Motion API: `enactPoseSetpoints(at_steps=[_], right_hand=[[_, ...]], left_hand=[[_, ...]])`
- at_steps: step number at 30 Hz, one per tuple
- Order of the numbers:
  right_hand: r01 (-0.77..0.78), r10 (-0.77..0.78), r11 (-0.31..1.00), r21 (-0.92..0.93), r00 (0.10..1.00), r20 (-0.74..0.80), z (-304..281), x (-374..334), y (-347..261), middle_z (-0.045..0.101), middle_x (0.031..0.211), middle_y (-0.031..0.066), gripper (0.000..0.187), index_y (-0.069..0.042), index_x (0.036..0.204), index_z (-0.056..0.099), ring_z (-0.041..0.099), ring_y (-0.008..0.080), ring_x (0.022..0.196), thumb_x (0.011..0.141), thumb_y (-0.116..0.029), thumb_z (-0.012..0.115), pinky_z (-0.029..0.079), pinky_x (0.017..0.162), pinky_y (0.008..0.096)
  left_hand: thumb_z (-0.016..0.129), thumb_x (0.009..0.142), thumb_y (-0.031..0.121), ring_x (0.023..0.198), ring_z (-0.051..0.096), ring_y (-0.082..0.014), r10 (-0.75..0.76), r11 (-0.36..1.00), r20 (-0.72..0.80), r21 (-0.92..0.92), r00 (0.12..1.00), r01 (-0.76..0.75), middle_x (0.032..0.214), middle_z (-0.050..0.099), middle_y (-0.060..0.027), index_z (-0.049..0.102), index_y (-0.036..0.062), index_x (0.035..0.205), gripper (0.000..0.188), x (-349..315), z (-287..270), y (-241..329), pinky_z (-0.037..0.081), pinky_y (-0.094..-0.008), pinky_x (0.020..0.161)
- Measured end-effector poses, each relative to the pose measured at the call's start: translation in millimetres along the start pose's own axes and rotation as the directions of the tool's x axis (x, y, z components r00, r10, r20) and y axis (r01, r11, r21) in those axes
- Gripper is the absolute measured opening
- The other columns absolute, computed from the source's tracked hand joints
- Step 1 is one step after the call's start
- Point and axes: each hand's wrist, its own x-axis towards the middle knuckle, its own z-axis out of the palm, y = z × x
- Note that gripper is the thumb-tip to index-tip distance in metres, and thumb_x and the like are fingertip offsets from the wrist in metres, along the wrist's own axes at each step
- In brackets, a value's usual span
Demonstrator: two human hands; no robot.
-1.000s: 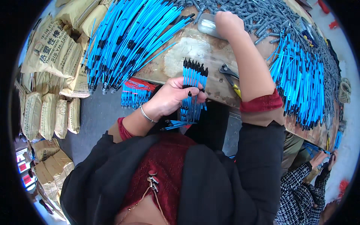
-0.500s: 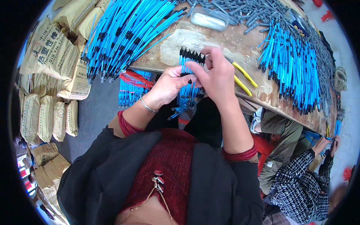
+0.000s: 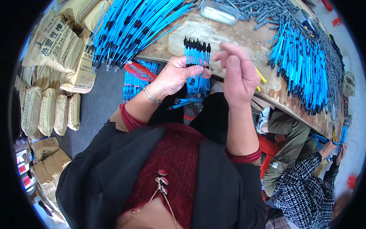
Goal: The person assembles bundles of blue plastic strips into a grey plastic hub using pliers to secure the components.
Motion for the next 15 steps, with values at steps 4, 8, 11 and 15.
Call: enactPoseSetpoints(at_steps=[4, 8, 11, 15], right_hand=[[-0.356, 0.263, 0.861, 0.365, 0.923, 0.281, 16.6, -33.3, 11.1, 0.059, 0.092, 0.0157, 0.028, 0.006, 0.094, 0.060, 0.056, 0.0265, 0.092, 0.093, -0.013, 0.040, 0.044, 0.081, 0.0355], [-0.575, 0.334, 0.800, 0.169, 0.662, 0.671, 56.7, -87.2, -0.6, 0.062, 0.095, 0.0171, 0.021, 0.006, 0.091, 0.060, 0.058, 0.0262, 0.091, 0.087, -0.008, 0.044, 0.045, 0.084, 0.0353], [-0.465, 0.310, 0.882, 0.079, 0.698, 0.646, 55.2, -80.9, -9.1, 0.063, 0.092, 0.0156, 0.021, 0.006, 0.091, 0.060, 0.060, 0.0243, 0.085, 0.088, -0.006, 0.043, 0.046, 0.081, 0.0337], [-0.260, 0.266, 0.945, -0.197, 0.964, 0.006, 28.3, -38.4, -33.5, 0.062, 0.079, 0.0093, 0.022, 0.006, 0.103, 0.057, 0.056, 0.0103, 0.070, 0.092, -0.006, 0.043, 0.045, 0.064, 0.0223]], left_hand=[[0.058, 0.085, 0.005, 0.082, 0.062, -0.0165, -0.021, 0.998, 0.013, -0.062, 1.000, 0.022, 0.087, 0.065, -0.0091, 0.060, -0.0005, 0.100, 0.016, 1.3, 1.2, 2.4, 0.051, -0.0291, 0.075], [0.058, 0.085, 0.006, 0.083, 0.063, -0.0176, -0.032, 0.999, 0.055, -0.016, 0.998, 0.032, 0.088, 0.065, -0.0101, 0.061, 0.0003, 0.099, 0.015, -0.4, 1.7, 6.2, 0.051, -0.0307, 0.077], [0.059, 0.085, 0.006, 0.081, 0.063, -0.0155, 0.124, 0.976, 0.100, 0.166, 0.987, -0.139, 0.088, 0.065, -0.0093, 0.060, 0.0005, 0.102, 0.018, 0.9, 0.9, -2.7, 0.051, -0.0281, 0.074], [0.058, 0.085, 0.007, 0.082, 0.063, -0.0153, 0.064, 0.985, -0.013, 0.163, 0.998, -0.061, 0.089, 0.066, -0.0092, 0.061, 0.0009, 0.102, 0.018, 0.7, -0.5, -4.0, 0.051, -0.0281, 0.075]])
